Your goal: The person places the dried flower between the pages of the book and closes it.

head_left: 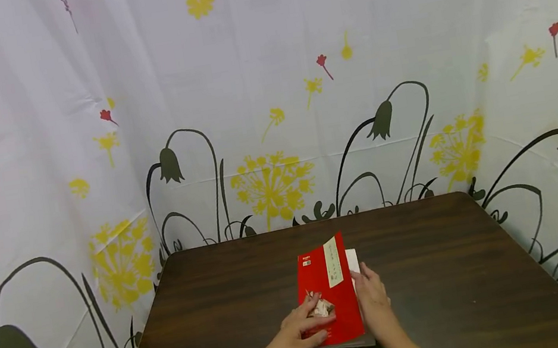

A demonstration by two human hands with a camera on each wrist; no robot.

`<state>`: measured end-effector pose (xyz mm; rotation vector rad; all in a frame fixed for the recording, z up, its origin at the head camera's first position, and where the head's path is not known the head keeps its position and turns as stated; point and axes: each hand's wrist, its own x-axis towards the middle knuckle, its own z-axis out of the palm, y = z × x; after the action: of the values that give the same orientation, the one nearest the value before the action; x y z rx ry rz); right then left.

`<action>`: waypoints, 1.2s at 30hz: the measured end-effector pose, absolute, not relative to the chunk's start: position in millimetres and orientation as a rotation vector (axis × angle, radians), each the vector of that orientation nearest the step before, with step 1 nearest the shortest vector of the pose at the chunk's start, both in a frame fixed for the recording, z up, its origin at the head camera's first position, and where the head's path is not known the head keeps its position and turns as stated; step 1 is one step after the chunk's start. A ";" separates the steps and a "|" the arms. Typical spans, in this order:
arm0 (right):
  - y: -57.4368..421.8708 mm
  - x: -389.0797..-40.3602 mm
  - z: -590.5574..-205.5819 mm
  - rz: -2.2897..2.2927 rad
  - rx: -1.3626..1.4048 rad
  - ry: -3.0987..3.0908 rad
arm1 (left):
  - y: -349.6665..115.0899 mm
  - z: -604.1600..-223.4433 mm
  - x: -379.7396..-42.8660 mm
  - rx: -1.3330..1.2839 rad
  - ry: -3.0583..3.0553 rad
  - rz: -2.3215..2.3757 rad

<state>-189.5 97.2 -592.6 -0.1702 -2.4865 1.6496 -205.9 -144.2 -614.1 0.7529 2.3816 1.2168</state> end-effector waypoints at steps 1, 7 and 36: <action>102.4 -188.4 -591.0 1.595 -0.108 -2.536 | -138.9 -613.4 -202.8 0.764 2.442 1.133; 131.6 -189.0 -615.6 0.996 0.222 -2.956 | -114.0 -609.8 -193.2 0.806 2.623 0.780; 277.9 -182.3 -473.0 0.289 0.212 -2.800 | -241.5 -480.0 -194.8 0.356 3.442 0.274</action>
<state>-182.3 277.9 -473.0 0.2119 -2.7999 0.2885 -194.8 -241.5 -480.0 0.3563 3.4423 0.2743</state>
